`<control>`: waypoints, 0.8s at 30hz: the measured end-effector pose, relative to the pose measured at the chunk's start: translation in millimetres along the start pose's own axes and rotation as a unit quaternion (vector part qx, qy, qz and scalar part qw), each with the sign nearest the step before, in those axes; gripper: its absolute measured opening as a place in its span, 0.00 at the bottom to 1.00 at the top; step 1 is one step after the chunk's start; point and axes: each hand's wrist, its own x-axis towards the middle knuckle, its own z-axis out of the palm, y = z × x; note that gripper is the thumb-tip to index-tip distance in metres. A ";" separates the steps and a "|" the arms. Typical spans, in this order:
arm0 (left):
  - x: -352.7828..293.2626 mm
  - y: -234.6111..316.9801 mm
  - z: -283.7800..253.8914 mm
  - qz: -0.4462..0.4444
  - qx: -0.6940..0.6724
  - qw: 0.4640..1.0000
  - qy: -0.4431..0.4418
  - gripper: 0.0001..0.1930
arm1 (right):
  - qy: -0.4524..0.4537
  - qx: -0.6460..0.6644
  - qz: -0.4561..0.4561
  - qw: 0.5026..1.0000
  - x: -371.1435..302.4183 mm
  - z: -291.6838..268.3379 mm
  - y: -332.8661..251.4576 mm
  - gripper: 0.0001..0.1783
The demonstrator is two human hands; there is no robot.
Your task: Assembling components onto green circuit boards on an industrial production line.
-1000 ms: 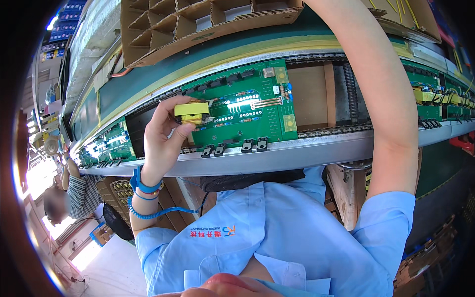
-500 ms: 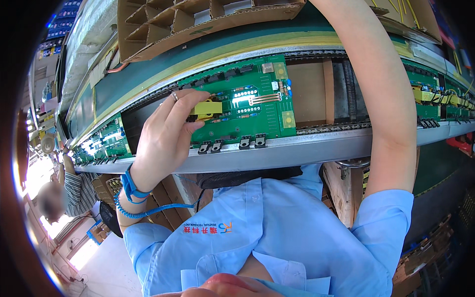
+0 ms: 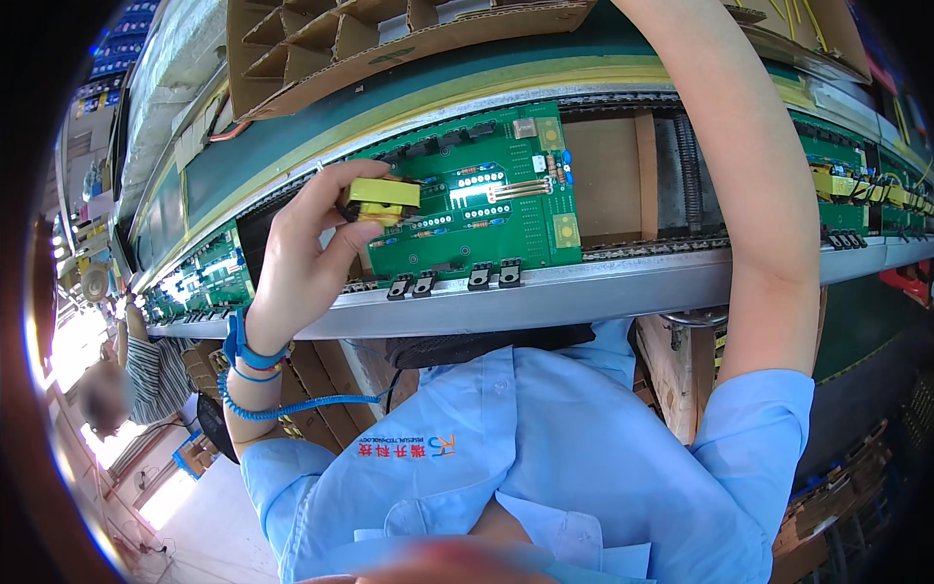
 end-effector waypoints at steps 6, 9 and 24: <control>-8.9 -18.6 11.1 -0.043 -0.213 0.975 0.040 0.23 | 0.006 -0.014 0.000 1.000 0.4 2.8 0.0 0.14; -12.9 -24.9 15.0 -0.044 -0.251 0.966 0.045 0.22 | -0.011 -0.001 0.019 1.000 0.6 1.0 -1.7 0.14; -8.1 -3.7 8.3 0.000 -0.030 0.998 0.049 0.22 | -0.012 0.009 0.006 1.000 -1.4 2.2 1.9 0.14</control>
